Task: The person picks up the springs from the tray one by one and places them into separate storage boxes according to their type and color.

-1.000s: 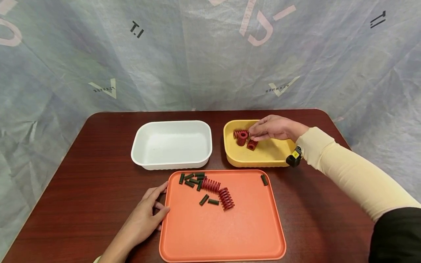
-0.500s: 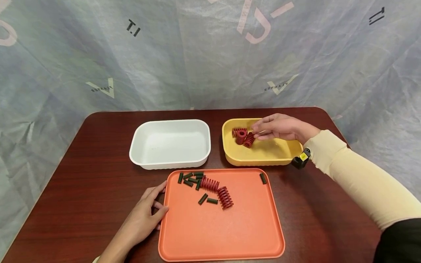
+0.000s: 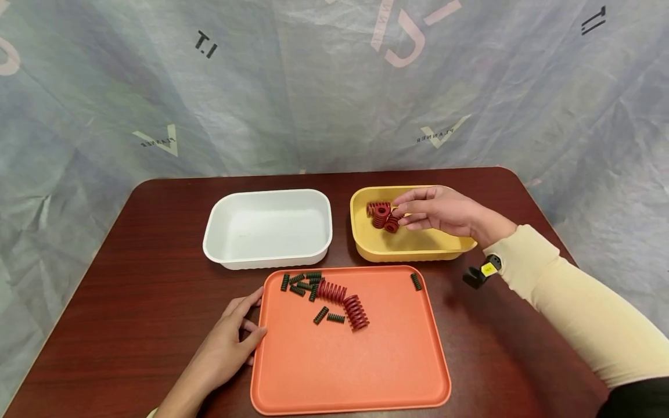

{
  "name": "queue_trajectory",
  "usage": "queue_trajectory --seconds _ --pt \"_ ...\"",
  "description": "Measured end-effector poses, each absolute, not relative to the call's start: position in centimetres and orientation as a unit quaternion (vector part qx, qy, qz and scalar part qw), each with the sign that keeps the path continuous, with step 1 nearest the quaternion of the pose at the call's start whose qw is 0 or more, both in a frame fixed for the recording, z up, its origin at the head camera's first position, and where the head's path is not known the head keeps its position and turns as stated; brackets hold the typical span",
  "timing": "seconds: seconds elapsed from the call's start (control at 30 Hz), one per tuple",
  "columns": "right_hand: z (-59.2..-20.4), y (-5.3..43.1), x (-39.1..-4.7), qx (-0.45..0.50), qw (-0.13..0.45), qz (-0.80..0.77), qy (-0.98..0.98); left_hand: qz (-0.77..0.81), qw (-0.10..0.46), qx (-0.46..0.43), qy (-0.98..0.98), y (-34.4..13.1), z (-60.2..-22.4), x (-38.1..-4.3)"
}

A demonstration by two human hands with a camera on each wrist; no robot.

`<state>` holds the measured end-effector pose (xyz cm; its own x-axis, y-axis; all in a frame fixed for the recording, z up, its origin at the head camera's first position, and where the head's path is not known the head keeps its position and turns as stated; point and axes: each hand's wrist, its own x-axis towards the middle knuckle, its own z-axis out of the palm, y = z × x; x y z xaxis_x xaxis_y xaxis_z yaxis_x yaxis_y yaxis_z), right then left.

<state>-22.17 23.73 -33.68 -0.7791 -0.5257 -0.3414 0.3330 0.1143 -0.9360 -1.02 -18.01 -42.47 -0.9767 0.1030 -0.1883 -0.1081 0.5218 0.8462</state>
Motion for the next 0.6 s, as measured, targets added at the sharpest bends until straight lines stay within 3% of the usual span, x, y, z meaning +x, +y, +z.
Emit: queue_trajectory --seconds 0.6 --pt "-33.6 22.4 -17.7 -0.133 0.334 -0.663 0.657 0.494 0.11 -0.004 0.863 -17.9 -42.4 -1.0"
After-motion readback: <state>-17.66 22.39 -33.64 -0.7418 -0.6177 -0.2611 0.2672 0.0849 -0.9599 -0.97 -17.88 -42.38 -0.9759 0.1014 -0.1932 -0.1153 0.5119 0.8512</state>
